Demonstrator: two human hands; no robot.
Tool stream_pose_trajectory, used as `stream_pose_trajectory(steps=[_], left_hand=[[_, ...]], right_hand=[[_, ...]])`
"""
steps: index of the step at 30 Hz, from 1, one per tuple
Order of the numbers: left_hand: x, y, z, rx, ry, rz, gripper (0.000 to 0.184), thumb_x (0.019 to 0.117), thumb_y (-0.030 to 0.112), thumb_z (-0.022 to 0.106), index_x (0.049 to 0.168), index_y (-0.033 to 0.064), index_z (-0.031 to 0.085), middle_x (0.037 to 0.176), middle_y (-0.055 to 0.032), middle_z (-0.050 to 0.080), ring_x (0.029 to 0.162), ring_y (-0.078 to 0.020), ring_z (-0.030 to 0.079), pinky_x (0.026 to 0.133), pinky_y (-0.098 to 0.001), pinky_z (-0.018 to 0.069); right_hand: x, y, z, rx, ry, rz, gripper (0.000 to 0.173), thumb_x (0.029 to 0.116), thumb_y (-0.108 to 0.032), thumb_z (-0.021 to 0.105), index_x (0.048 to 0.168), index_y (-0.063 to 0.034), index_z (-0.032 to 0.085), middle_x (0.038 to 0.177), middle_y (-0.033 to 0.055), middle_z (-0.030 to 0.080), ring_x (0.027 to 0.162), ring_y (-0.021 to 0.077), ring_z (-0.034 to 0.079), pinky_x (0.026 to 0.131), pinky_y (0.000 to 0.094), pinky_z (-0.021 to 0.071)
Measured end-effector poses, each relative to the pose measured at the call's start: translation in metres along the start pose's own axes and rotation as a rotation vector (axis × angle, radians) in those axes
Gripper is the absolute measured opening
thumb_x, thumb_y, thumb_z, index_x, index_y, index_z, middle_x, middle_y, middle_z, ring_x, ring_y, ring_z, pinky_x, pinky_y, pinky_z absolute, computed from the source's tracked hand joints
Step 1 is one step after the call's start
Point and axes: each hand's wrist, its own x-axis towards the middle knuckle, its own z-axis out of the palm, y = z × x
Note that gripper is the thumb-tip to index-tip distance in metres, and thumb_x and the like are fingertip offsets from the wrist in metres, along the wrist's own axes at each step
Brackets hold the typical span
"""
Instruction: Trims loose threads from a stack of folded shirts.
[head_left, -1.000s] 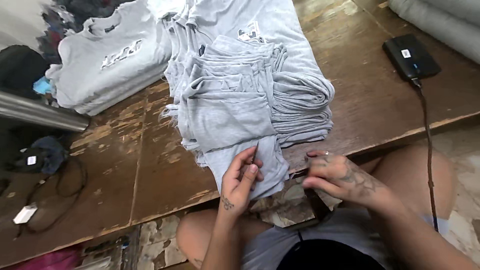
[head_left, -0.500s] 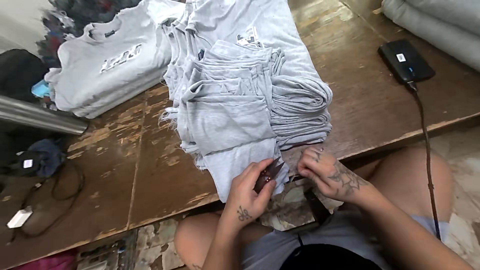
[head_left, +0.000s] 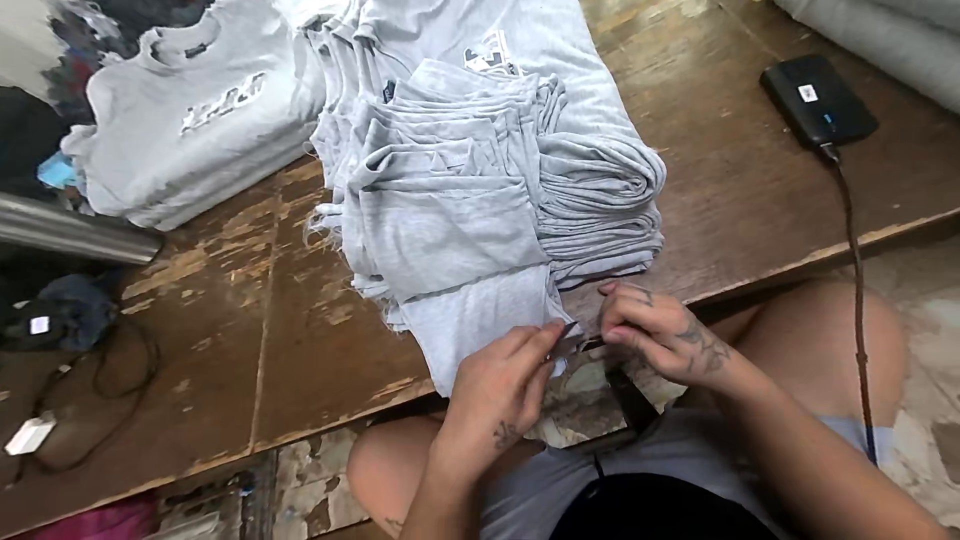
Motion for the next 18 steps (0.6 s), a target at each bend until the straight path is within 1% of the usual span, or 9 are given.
stream_pose_trajectory(steps=[3, 5, 7, 9, 10, 12, 14, 16, 18], left_hand=[[0.003, 0.001, 0.004, 0.017, 0.045, -0.013, 0.032, 0.0974, 0.007, 0.055, 0.125, 0.0045, 0.072, 0.106, -0.0127, 0.075, 0.091, -0.0243, 0.075, 0.077, -0.0406, 0.0605], [0.001, -0.003, 0.004, -0.134, 0.111, -0.110, 0.033, 0.0984, 0.012, 0.058, 0.127, -0.0011, 0.068, 0.106, -0.0123, 0.074, 0.093, -0.0176, 0.071, 0.083, -0.0328, 0.0583], [-0.003, -0.009, 0.005, -0.368, 0.212, -0.228, 0.038, 0.0965, 0.013, 0.061, 0.128, -0.0084, 0.062, 0.102, -0.0072, 0.071, 0.086, -0.0066, 0.067, 0.078, -0.0229, 0.0568], [-0.005, -0.014, 0.007, -0.542, 0.274, -0.285, 0.039, 0.0974, 0.011, 0.060, 0.129, -0.0108, 0.055, 0.097, -0.0012, 0.070, 0.075, -0.0026, 0.065, 0.064, -0.0207, 0.0566], [-0.005, -0.015, 0.007, -0.571, 0.278, -0.287, 0.039, 0.0982, 0.012, 0.059, 0.130, -0.0106, 0.054, 0.097, 0.0002, 0.069, 0.073, -0.0021, 0.065, 0.061, -0.0203, 0.0561], [-0.007, -0.016, 0.008, -0.557, 0.261, -0.254, 0.040, 0.0996, 0.013, 0.057, 0.132, -0.0113, 0.054, 0.098, -0.0006, 0.069, 0.075, -0.0024, 0.065, 0.062, -0.0200, 0.0559], [-0.011, -0.019, 0.005, -0.505, 0.233, -0.198, 0.042, 0.1023, 0.018, 0.055, 0.132, -0.0107, 0.056, 0.102, -0.0038, 0.069, 0.081, -0.0030, 0.065, 0.068, -0.0201, 0.0560], [-0.022, -0.022, -0.002, -0.426, 0.207, -0.157, 0.045, 0.1037, 0.027, 0.055, 0.132, -0.0075, 0.059, 0.103, -0.0051, 0.069, 0.086, -0.0018, 0.063, 0.074, -0.0186, 0.0540], [-0.032, -0.021, -0.010, -0.228, 0.152, -0.141, 0.049, 0.1005, 0.036, 0.060, 0.131, -0.0030, 0.061, 0.096, -0.0059, 0.067, 0.081, -0.0044, 0.059, 0.073, -0.0204, 0.0506]], right_hand=[[-0.003, -0.004, -0.005, 0.152, -0.049, 0.008, 0.038, 0.1099, -0.026, 0.045, 0.088, -0.0003, 0.061, 0.082, 0.0122, 0.064, 0.090, 0.0164, 0.066, 0.115, 0.0373, 0.0371], [0.000, -0.012, -0.006, 0.150, -0.051, 0.027, 0.049, 0.1114, -0.031, 0.041, 0.077, 0.0009, 0.057, 0.071, 0.0131, 0.057, 0.079, 0.0191, 0.063, 0.117, 0.0397, 0.0338], [0.007, -0.020, 0.002, -0.022, -0.014, 0.017, 0.049, 0.1091, -0.037, 0.047, 0.080, -0.0011, 0.062, 0.074, 0.0141, 0.063, 0.078, 0.0227, 0.066, 0.106, 0.0421, 0.0456], [0.015, -0.022, 0.017, -0.207, -0.015, 0.006, 0.029, 0.1010, -0.034, 0.062, 0.101, -0.0076, 0.073, 0.097, 0.0165, 0.071, 0.094, 0.0294, 0.070, 0.091, 0.0459, 0.0559], [0.017, -0.018, 0.027, -0.254, -0.003, -0.016, 0.023, 0.0987, -0.029, 0.065, 0.105, -0.0103, 0.075, 0.107, 0.0189, 0.072, 0.102, 0.0337, 0.070, 0.089, 0.0483, 0.0570], [0.017, -0.009, 0.038, -0.186, 0.088, -0.075, 0.015, 0.0981, -0.019, 0.064, 0.098, -0.0104, 0.076, 0.110, 0.0190, 0.072, 0.110, 0.0324, 0.068, 0.095, 0.0435, 0.0553], [0.009, -0.010, 0.027, 0.023, 0.120, -0.061, 0.019, 0.1016, -0.019, 0.061, 0.095, -0.0060, 0.073, 0.103, 0.0156, 0.070, 0.109, 0.0228, 0.065, 0.100, 0.0333, 0.0516], [-0.008, -0.012, 0.005, 0.097, 0.002, -0.022, 0.031, 0.1062, -0.027, 0.054, 0.091, -0.0048, 0.069, 0.092, 0.0119, 0.070, 0.103, 0.0201, 0.069, 0.112, 0.0400, 0.0459], [-0.020, -0.015, -0.014, 0.054, -0.203, -0.008, 0.041, 0.1071, -0.033, 0.049, 0.082, -0.0058, 0.068, 0.081, 0.0095, 0.070, 0.093, 0.0224, 0.071, 0.120, 0.0521, 0.0309]])
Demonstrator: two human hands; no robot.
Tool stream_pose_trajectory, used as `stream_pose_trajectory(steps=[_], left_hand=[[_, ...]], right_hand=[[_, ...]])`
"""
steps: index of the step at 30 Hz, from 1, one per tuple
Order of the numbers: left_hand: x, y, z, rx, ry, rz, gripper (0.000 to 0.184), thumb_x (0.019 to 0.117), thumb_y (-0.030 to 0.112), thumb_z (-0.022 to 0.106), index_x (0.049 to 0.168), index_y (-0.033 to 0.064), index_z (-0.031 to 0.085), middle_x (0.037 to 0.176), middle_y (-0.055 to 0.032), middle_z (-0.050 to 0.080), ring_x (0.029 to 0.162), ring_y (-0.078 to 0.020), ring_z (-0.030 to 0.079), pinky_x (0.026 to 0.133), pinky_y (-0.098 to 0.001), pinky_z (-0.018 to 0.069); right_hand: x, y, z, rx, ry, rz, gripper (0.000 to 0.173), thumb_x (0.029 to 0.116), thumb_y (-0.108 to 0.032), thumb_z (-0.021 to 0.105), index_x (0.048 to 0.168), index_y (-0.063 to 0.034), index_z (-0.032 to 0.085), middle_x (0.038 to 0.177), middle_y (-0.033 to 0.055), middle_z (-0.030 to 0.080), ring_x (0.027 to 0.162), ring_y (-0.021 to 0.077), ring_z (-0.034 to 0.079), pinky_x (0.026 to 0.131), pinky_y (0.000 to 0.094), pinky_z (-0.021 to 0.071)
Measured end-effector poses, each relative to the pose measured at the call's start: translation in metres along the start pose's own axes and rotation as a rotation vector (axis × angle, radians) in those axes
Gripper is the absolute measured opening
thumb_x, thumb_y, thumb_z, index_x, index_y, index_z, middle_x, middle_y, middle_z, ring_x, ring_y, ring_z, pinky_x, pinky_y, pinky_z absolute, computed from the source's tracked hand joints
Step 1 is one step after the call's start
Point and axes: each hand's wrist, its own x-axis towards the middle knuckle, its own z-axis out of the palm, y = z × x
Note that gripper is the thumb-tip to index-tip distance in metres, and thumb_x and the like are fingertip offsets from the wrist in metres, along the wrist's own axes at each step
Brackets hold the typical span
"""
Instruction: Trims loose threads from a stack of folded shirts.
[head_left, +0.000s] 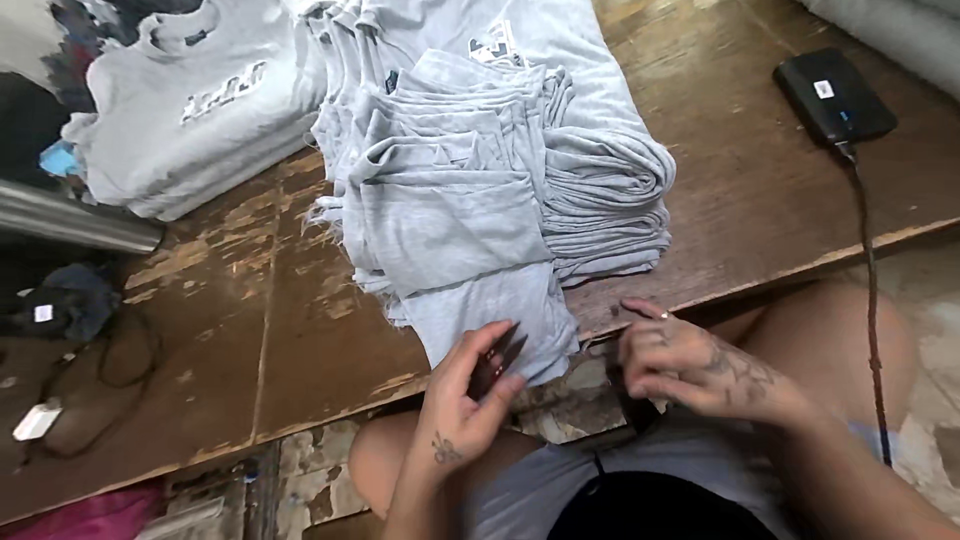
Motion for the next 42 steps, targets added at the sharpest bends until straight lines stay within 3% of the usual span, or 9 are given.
stream_pose_trajectory(steps=[4, 7, 10, 12, 15, 21, 32, 36, 42], left_hand=[[0.003, 0.008, -0.008, 0.364, -0.151, 0.090, 0.022, 0.0867, 0.020, 0.065, 0.101, 0.0036, 0.069, 0.078, -0.0095, 0.069, 0.064, -0.0248, 0.068, 0.054, -0.0454, 0.0549], [0.023, 0.011, -0.021, 0.240, -0.155, 0.145, 0.025, 0.0997, 0.023, 0.051, 0.095, 0.0040, 0.067, 0.083, -0.0121, 0.064, 0.070, -0.0216, 0.063, 0.061, -0.0374, 0.0515], [0.044, 0.011, -0.014, -0.084, -0.029, 0.053, 0.026, 0.1029, 0.017, 0.050, 0.092, -0.0012, 0.065, 0.085, -0.0065, 0.064, 0.078, -0.0080, 0.061, 0.074, -0.0250, 0.0506], [0.054, 0.002, 0.006, -0.494, 0.191, -0.144, 0.009, 0.0979, 0.008, 0.055, 0.093, 0.0057, 0.062, 0.079, 0.0082, 0.063, 0.075, 0.0041, 0.059, 0.072, -0.0167, 0.0510], [0.059, -0.007, 0.014, -0.779, 0.345, -0.308, 0.016, 0.0915, 0.000, 0.056, 0.104, 0.0043, 0.064, 0.083, 0.0088, 0.066, 0.076, 0.0021, 0.062, 0.075, -0.0192, 0.0537], [0.054, -0.010, 0.020, -0.738, 0.291, -0.218, 0.016, 0.0922, 0.003, 0.059, 0.106, 0.0057, 0.067, 0.076, 0.0135, 0.066, 0.069, 0.0037, 0.061, 0.068, -0.0179, 0.0538], [0.050, -0.015, 0.025, -0.571, 0.129, -0.079, 0.024, 0.0961, 0.011, 0.062, 0.115, -0.0024, 0.065, 0.076, 0.0144, 0.063, 0.066, 0.0064, 0.056, 0.064, -0.0149, 0.0490], [0.053, -0.014, 0.026, -0.577, 0.135, -0.092, 0.024, 0.0961, 0.006, 0.056, 0.118, -0.0013, 0.063, 0.079, 0.0143, 0.064, 0.069, 0.0050, 0.058, 0.065, -0.0157, 0.0500], [0.052, -0.009, 0.022, -0.526, 0.066, -0.070, 0.025, 0.0961, 0.005, 0.058, 0.118, -0.0074, 0.062, 0.081, 0.0109, 0.065, 0.071, 0.0060, 0.057, 0.067, -0.0151, 0.0498]], right_hand=[[0.011, -0.019, -0.002, -0.172, 0.002, 0.051, 0.048, 0.1069, -0.043, 0.048, 0.086, -0.0053, 0.069, 0.074, 0.0091, 0.067, 0.077, 0.0234, 0.068, 0.109, 0.0517, 0.0417], [0.043, -0.021, 0.012, -0.299, 0.105, 0.101, 0.050, 0.1008, -0.049, 0.057, 0.122, -0.0051, 0.069, 0.102, 0.0158, 0.072, 0.089, 0.0283, 0.071, 0.081, 0.0441, 0.0585], [0.066, -0.005, 0.034, -0.182, 0.201, 0.065, 0.023, 0.0949, -0.016, 0.061, 0.106, -0.0019, 0.075, 0.102, 0.0195, 0.071, 0.091, 0.0287, 0.071, 0.079, 0.0408, 0.0595], [0.070, 0.009, 0.037, 0.173, 0.309, 0.076, 0.023, 0.0923, 0.000, 0.052, 0.100, 0.0024, 0.073, 0.095, 0.0069, 0.071, 0.090, 0.0091, 0.067, 0.082, 0.0251, 0.0557], [0.069, 0.014, 0.025, 0.512, 0.250, 0.151, 0.032, 0.0955, -0.004, 0.047, 0.127, -0.0063, 0.053, 0.089, -0.0125, 0.065, 0.080, -0.0063, 0.060, 0.073, 0.0148, 0.0520], [0.078, 0.002, 0.037, -0.267, 0.264, 0.052, 0.033, 0.0944, -0.024, 0.066, 0.116, 0.0017, 0.068, 0.109, 0.0244, 0.070, 0.098, 0.0331, 0.071, 0.084, 0.0445, 0.0598], [0.023, -0.002, -0.022, -0.365, 0.170, 0.162, 0.026, 0.1031, -0.020, 0.051, 0.095, -0.0019, 0.069, 0.084, 0.0124, 0.069, 0.074, 0.0184, 0.067, 0.068, 0.0322, 0.0550], [0.058, -0.004, 0.017, -0.421, 0.235, 0.058, 0.024, 0.0973, -0.021, 0.065, 0.117, -0.0081, 0.072, 0.111, 0.0205, 0.071, 0.098, 0.0340, 0.071, 0.083, 0.0480, 0.0598], [0.045, 0.019, 0.005, 0.177, 0.299, 0.065, 0.027, 0.1047, -0.025, 0.056, 0.095, -0.0057, 0.073, 0.113, 0.0064, 0.071, 0.115, 0.0090, 0.063, 0.101, 0.0262, 0.0521]])
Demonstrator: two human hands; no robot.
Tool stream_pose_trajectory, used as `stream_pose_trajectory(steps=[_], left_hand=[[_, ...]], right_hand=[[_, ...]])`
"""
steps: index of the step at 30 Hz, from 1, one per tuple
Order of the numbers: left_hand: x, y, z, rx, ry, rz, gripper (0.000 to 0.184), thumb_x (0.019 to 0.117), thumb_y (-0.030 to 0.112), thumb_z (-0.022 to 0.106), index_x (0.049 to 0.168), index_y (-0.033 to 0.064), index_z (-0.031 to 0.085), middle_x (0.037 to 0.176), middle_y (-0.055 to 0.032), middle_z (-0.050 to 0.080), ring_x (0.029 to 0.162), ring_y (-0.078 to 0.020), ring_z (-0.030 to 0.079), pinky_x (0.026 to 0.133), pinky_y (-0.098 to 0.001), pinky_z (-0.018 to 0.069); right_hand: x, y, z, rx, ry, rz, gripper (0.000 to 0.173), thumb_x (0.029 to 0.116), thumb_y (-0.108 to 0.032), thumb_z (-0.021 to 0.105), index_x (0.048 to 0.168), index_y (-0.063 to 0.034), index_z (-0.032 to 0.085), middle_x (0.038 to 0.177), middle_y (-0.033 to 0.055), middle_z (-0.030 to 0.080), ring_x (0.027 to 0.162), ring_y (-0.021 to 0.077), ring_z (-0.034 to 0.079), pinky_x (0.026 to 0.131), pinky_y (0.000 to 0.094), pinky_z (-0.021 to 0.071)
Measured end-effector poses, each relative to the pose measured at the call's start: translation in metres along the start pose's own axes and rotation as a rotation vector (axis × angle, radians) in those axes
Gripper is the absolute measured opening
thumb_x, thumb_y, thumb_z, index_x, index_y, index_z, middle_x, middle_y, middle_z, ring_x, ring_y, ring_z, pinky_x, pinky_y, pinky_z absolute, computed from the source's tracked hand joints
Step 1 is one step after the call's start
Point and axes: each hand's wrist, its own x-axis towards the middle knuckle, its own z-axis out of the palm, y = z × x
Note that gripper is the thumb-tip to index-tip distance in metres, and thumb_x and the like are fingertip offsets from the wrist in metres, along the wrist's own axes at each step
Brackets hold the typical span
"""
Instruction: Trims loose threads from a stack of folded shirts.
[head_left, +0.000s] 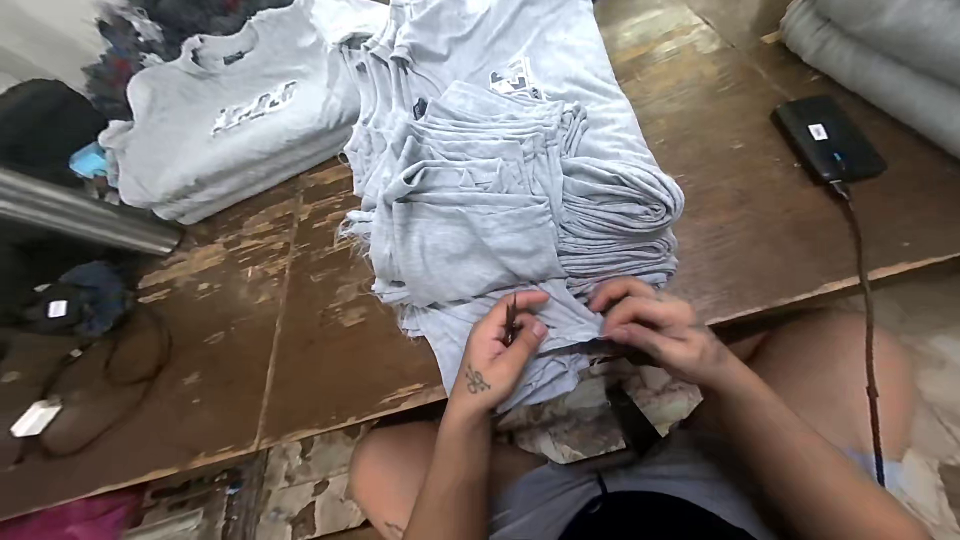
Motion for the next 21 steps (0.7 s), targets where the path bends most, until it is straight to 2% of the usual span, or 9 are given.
stream_pose_trajectory(steps=[2, 4, 6, 9, 11, 13, 15, 17, 21], left_hand=[[-0.001, -0.001, 0.001, 0.035, -0.013, 0.001, 0.025, 0.0966, 0.006, 0.057, 0.116, -0.0079, 0.064, 0.080, 0.0094, 0.064, 0.070, 0.0065, 0.056, 0.065, -0.0140, 0.0482], [0.001, -0.003, 0.001, 0.053, -0.012, 0.012, 0.025, 0.0971, 0.007, 0.057, 0.117, -0.0075, 0.064, 0.078, 0.0095, 0.062, 0.068, 0.0068, 0.054, 0.064, -0.0133, 0.0466], [0.001, -0.005, 0.000, 0.017, 0.004, 0.019, 0.025, 0.0967, 0.006, 0.057, 0.117, -0.0064, 0.063, 0.078, 0.0111, 0.062, 0.068, 0.0069, 0.054, 0.064, -0.0137, 0.0475], [0.000, -0.006, -0.001, -0.025, 0.014, 0.026, 0.025, 0.0967, 0.006, 0.057, 0.118, -0.0061, 0.062, 0.078, 0.0120, 0.062, 0.069, 0.0065, 0.055, 0.065, -0.0145, 0.0478], [0.000, -0.005, -0.001, -0.016, -0.009, 0.043, 0.028, 0.0979, 0.008, 0.057, 0.121, -0.0072, 0.060, 0.080, 0.0117, 0.063, 0.070, 0.0063, 0.055, 0.066, -0.0148, 0.0483], [0.000, -0.002, 0.001, 0.004, -0.029, 0.058, 0.032, 0.0979, 0.007, 0.056, 0.125, -0.0094, 0.058, 0.081, 0.0097, 0.063, 0.070, 0.0057, 0.055, 0.065, -0.0148, 0.0481], [0.000, 0.002, 0.000, 0.020, -0.037, 0.075, 0.033, 0.0983, 0.006, 0.056, 0.127, -0.0110, 0.058, 0.082, 0.0072, 0.062, 0.070, 0.0053, 0.053, 0.064, -0.0138, 0.0469], [-0.005, 0.004, -0.002, 0.058, -0.033, 0.077, 0.035, 0.0988, 0.007, 0.056, 0.128, -0.0114, 0.057, 0.081, 0.0069, 0.061, 0.069, 0.0058, 0.052, 0.063, -0.0130, 0.0457], [-0.014, 0.014, -0.006, 0.372, -0.036, 0.076, 0.053, 0.0978, 0.020, 0.060, 0.140, -0.0104, 0.047, 0.085, -0.0034, 0.063, 0.068, -0.0041, 0.056, 0.061, -0.0208, 0.0494]], right_hand=[[-0.010, -0.001, -0.010, 0.021, -0.025, 0.038, 0.029, 0.1046, -0.029, 0.057, 0.095, -0.0064, 0.073, 0.115, 0.0057, 0.070, 0.118, 0.0073, 0.062, 0.102, 0.0251, 0.0506], [-0.014, -0.007, -0.009, -0.075, -0.023, 0.027, 0.029, 0.1050, -0.029, 0.057, 0.098, -0.0046, 0.071, 0.118, 0.0104, 0.067, 0.118, 0.0080, 0.061, 0.101, 0.0234, 0.0497], [-0.011, -0.015, -0.001, -0.248, 0.001, -0.010, 0.031, 0.1042, -0.035, 0.058, 0.110, -0.0059, 0.066, 0.122, 0.0153, 0.065, 0.117, 0.0122, 0.062, 0.099, 0.0248, 0.0508], [0.002, -0.020, 0.021, -0.495, -0.007, -0.107, 0.039, 0.0996, -0.040, 0.063, 0.124, -0.0098, 0.065, 0.126, 0.0206, 0.065, 0.116, 0.0274, 0.065, 0.098, 0.0398, 0.0542], [0.012, -0.013, 0.035, -0.521, 0.002, -0.174, 0.027, 0.0991, -0.032, 0.065, 0.113, -0.0103, 0.072, 0.122, 0.0210, 0.069, 0.115, 0.0330, 0.067, 0.097, 0.0461, 0.0552], [0.016, -0.008, 0.036, -0.328, 0.056, -0.167, 0.018, 0.1010, -0.021, 0.061, 0.097, -0.0073, 0.073, 0.116, 0.0173, 0.071, 0.116, 0.0265, 0.066, 0.101, 0.0381, 0.0527], [0.013, -0.014, 0.023, 0.000, 0.088, -0.083, 0.024, 0.1043, -0.027, 0.058, 0.094, -0.0082, 0.070, 0.117, 0.0087, 0.070, 0.121, 0.0150, 0.062, 0.106, 0.0317, 0.0506], [0.005, -0.024, 0.006, 0.084, 0.075, -0.041, 0.026, 0.1044, -0.033, 0.058, 0.094, -0.0122, 0.069, 0.119, 0.0026, 0.068, 0.126, 0.0110, 0.059, 0.109, 0.0312, 0.0488], [-0.010, -0.038, -0.010, -0.096, 0.014, -0.096, 0.028, 0.1026, -0.036, 0.061, 0.094, -0.0109, 0.070, 0.120, 0.0097, 0.067, 0.131, 0.0149, 0.056, 0.113, 0.0299, 0.0444]])
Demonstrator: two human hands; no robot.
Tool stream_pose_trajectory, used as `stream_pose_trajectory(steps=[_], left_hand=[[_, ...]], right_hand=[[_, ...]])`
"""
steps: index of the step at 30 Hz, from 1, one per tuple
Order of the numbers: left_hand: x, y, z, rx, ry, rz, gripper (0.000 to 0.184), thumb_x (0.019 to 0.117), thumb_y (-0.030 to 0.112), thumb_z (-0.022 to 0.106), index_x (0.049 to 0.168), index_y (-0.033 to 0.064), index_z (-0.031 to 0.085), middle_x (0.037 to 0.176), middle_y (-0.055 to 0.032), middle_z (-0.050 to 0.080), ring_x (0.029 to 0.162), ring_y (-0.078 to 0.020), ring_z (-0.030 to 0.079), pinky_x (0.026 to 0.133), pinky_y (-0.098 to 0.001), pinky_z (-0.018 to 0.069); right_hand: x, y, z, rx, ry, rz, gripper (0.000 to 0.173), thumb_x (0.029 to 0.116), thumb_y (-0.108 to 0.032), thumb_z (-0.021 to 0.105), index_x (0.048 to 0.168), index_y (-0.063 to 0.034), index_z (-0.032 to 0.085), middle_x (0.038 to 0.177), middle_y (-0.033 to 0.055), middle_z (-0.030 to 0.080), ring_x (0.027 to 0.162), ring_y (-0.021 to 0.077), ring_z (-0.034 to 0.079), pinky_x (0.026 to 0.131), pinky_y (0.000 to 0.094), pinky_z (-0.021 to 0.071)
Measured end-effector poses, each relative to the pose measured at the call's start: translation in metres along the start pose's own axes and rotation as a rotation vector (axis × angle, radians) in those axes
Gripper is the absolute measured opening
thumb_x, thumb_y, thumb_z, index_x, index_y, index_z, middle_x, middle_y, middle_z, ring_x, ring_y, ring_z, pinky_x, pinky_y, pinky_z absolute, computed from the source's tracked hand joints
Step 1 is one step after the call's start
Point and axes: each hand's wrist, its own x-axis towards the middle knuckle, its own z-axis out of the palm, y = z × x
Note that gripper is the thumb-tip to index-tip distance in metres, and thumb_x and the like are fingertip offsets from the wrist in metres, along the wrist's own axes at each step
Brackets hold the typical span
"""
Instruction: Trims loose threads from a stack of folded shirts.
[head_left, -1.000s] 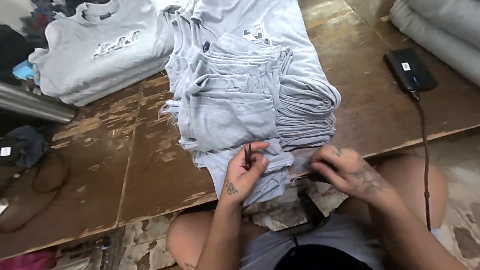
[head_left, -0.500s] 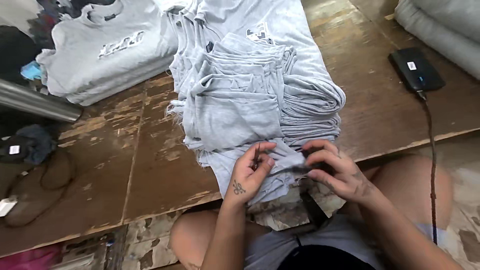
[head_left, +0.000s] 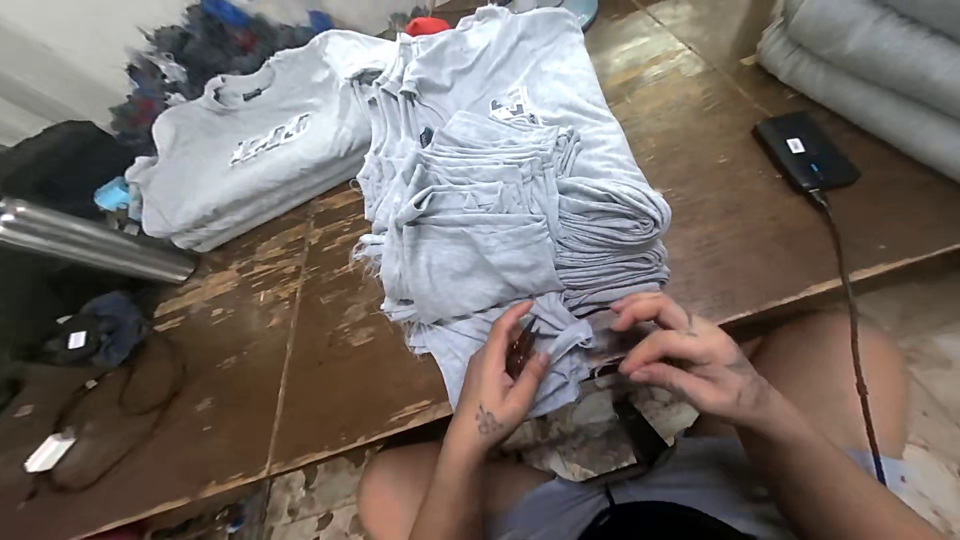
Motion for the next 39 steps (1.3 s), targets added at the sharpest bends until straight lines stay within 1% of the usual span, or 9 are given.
stream_pose_trajectory(steps=[3, 5, 10, 17, 27, 30, 34, 37, 39], left_hand=[[-0.003, 0.011, -0.007, 0.028, 0.061, 0.061, 0.054, 0.0981, 0.025, 0.058, 0.138, -0.0086, 0.046, 0.088, -0.0027, 0.062, 0.071, -0.0018, 0.056, 0.062, -0.0182, 0.0489], [-0.002, 0.014, -0.009, -0.067, 0.088, 0.072, 0.052, 0.0989, 0.026, 0.059, 0.138, -0.0061, 0.045, 0.085, 0.0039, 0.059, 0.070, 0.0027, 0.053, 0.061, -0.0147, 0.0461], [-0.009, 0.028, -0.008, 0.105, -0.034, 0.044, 0.056, 0.0989, 0.028, 0.056, 0.139, -0.0096, 0.047, 0.090, -0.0063, 0.064, 0.071, -0.0064, 0.058, 0.063, -0.0233, 0.0515], [-0.014, 0.051, -0.019, 0.499, -0.139, 0.204, 0.031, 0.0994, 0.026, 0.055, 0.118, 0.0067, 0.071, 0.091, -0.0083, 0.069, 0.076, -0.0199, 0.068, 0.063, -0.0358, 0.0558], [0.002, 0.052, -0.003, 0.746, -0.142, 0.350, 0.031, 0.0906, 0.010, 0.056, 0.111, 0.0136, 0.078, 0.091, -0.0071, 0.075, 0.075, -0.0258, 0.073, 0.058, -0.0411, 0.0565], [-0.003, 0.046, -0.017, 0.593, -0.103, 0.264, 0.030, 0.0980, 0.021, 0.055, 0.117, 0.0079, 0.074, 0.095, -0.0096, 0.073, 0.079, -0.0221, 0.072, 0.065, -0.0388, 0.0582], [-0.001, 0.031, -0.018, 0.257, 0.022, 0.092, 0.044, 0.0978, 0.033, 0.062, 0.123, -0.0034, 0.066, 0.089, -0.0064, 0.066, 0.073, -0.0046, 0.057, 0.067, -0.0195, 0.0495], [0.007, 0.014, -0.001, 0.152, -0.049, -0.078, 0.025, 0.0935, 0.019, 0.066, 0.104, -0.0030, 0.070, 0.074, -0.0022, 0.063, 0.061, -0.0021, 0.052, 0.058, -0.0195, 0.0451], [0.007, 0.007, 0.005, 0.116, -0.065, -0.126, 0.018, 0.0953, 0.014, 0.063, 0.096, -0.0023, 0.069, 0.072, -0.0008, 0.061, 0.061, -0.0009, 0.052, 0.059, -0.0185, 0.0444]], right_hand=[[0.000, -0.004, 0.010, -0.257, 0.027, -0.028, 0.033, 0.0989, -0.041, 0.065, 0.104, -0.0086, 0.069, 0.116, 0.0176, 0.067, 0.118, 0.0232, 0.062, 0.104, 0.0331, 0.0498], [0.006, 0.005, 0.025, -0.443, 0.022, -0.063, 0.036, 0.0958, -0.037, 0.069, 0.118, -0.0096, 0.068, 0.119, 0.0208, 0.068, 0.114, 0.0337, 0.066, 0.099, 0.0465, 0.0542], [0.015, 0.029, 0.028, -0.548, 0.024, -0.134, 0.017, 0.0991, -0.014, 0.057, 0.094, -0.0067, 0.072, 0.102, 0.0135, 0.074, 0.109, 0.0358, 0.069, 0.093, 0.0511, 0.0557], [0.000, 0.001, 0.007, -0.558, -0.053, -0.106, 0.019, 0.0977, -0.014, 0.054, 0.092, -0.0076, 0.071, 0.100, 0.0138, 0.072, 0.112, 0.0367, 0.066, 0.094, 0.0492, 0.0541], [-0.002, -0.010, 0.021, -0.527, 0.033, -0.146, 0.014, 0.0948, -0.016, 0.055, 0.087, -0.0092, 0.066, 0.108, 0.0151, 0.070, 0.122, 0.0367, 0.060, 0.103, 0.0454, 0.0492], [-0.009, -0.006, 0.011, -0.554, -0.016, -0.059, 0.024, 0.0965, -0.025, 0.053, 0.088, -0.0075, 0.067, 0.100, 0.0154, 0.071, 0.106, 0.0338, 0.068, 0.092, 0.0474, 0.0542], [0.002, 0.001, 0.020, -0.527, -0.067, 0.084, 0.070, 0.0933, -0.065, 0.056, 0.112, 0.0007, 0.067, 0.101, 0.0188, 0.073, 0.093, 0.0339, 0.072, 0.080, 0.0519, 0.0579], [0.016, 0.014, 0.045, -0.507, 0.022, -0.002, 0.030, 0.0933, -0.026, 0.066, 0.102, 0.0022, 0.069, 0.090, 0.0170, 0.073, 0.081, 0.0307, 0.074, 0.072, 0.0449, 0.0608], [0.018, 0.020, 0.045, -0.507, 0.023, -0.006, 0.014, 0.0936, -0.008, 0.061, 0.096, 0.0014, 0.071, 0.085, 0.0155, 0.074, 0.076, 0.0288, 0.075, 0.069, 0.0429, 0.0614]])
